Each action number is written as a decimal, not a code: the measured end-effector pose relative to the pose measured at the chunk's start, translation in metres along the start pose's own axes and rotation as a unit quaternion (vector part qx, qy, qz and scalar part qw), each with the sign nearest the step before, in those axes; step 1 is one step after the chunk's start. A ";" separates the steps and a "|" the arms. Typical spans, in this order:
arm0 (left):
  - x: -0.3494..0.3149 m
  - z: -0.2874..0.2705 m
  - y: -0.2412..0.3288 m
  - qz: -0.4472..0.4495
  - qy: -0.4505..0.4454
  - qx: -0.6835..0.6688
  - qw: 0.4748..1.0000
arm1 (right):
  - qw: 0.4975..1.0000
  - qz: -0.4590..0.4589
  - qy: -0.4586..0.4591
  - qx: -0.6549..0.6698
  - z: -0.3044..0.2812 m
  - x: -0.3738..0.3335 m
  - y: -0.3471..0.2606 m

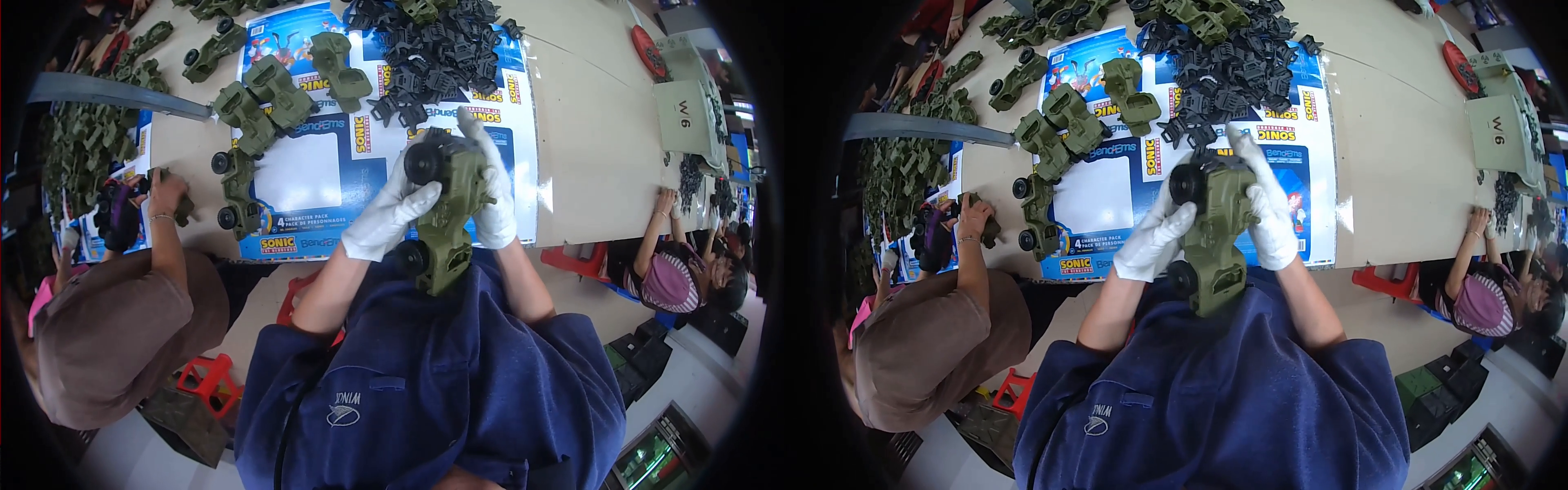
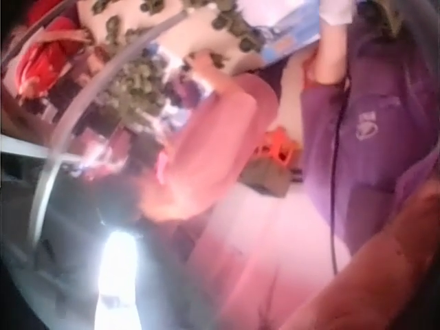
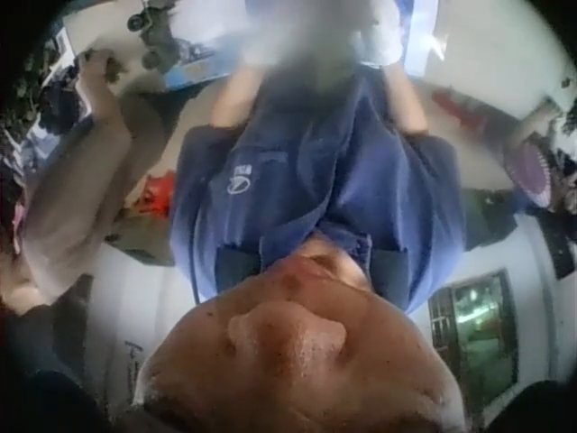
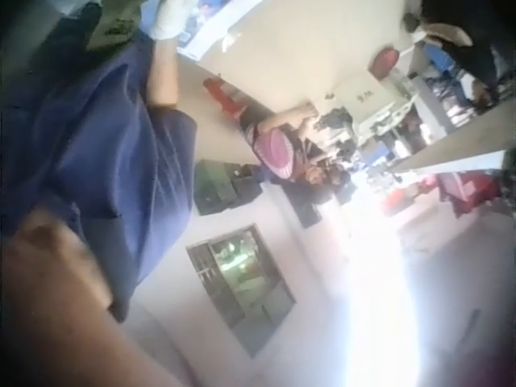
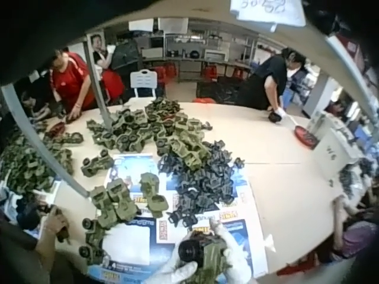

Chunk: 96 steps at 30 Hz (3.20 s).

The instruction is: Assembling plastic toy military vehicles by hand at a production line table.

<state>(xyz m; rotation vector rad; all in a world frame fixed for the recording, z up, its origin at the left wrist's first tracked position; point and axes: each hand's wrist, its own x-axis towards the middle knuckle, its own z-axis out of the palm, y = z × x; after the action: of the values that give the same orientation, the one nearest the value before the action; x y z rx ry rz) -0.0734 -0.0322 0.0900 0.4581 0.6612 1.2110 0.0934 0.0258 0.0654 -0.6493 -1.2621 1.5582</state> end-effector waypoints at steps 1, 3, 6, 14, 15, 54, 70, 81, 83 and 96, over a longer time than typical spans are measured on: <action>0.003 0.001 0.005 0.007 -0.019 0.004 1.000 | 0.999 0.000 -0.017 -0.029 -0.004 0.004 -0.006; 0.010 0.000 0.011 0.038 -0.027 0.054 0.997 | 0.998 0.015 -0.045 -0.039 -0.003 0.007 -0.022; 0.017 -0.014 0.016 -0.043 -0.108 0.125 0.985 | 0.963 -0.037 -0.169 -0.208 -0.024 0.011 -0.027; -0.005 -0.013 0.012 0.144 -0.008 0.718 0.681 | 0.911 0.243 -0.074 -0.326 -0.015 -0.008 -0.081; -0.008 -0.009 0.011 0.138 -0.004 0.733 0.666 | 0.910 0.275 -0.041 -0.309 -0.001 -0.009 -0.081; 0.066 -0.007 -0.060 -0.038 0.058 0.508 0.859 | 0.909 0.401 0.116 0.027 -0.077 -0.065 0.017; 0.253 -0.157 0.103 -0.038 0.436 0.750 0.496 | 0.748 0.229 0.033 -0.623 -0.008 0.099 0.094; 0.246 -0.171 0.094 0.129 0.255 0.618 0.732 | 0.864 0.164 0.104 -0.465 -0.060 0.069 0.130; 0.242 -0.165 0.098 0.136 0.212 0.572 0.781 | 0.872 0.164 0.109 -0.448 -0.063 0.066 0.134; 0.271 -0.156 0.206 0.102 0.343 0.613 0.704 | 0.867 0.148 0.079 -0.468 -0.055 0.063 0.136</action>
<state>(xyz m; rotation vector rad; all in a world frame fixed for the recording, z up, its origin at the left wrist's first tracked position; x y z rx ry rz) -0.2690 0.2844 0.0506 1.2235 2.1575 0.9671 0.0690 0.1100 -0.0686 -1.6110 -1.8365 0.9966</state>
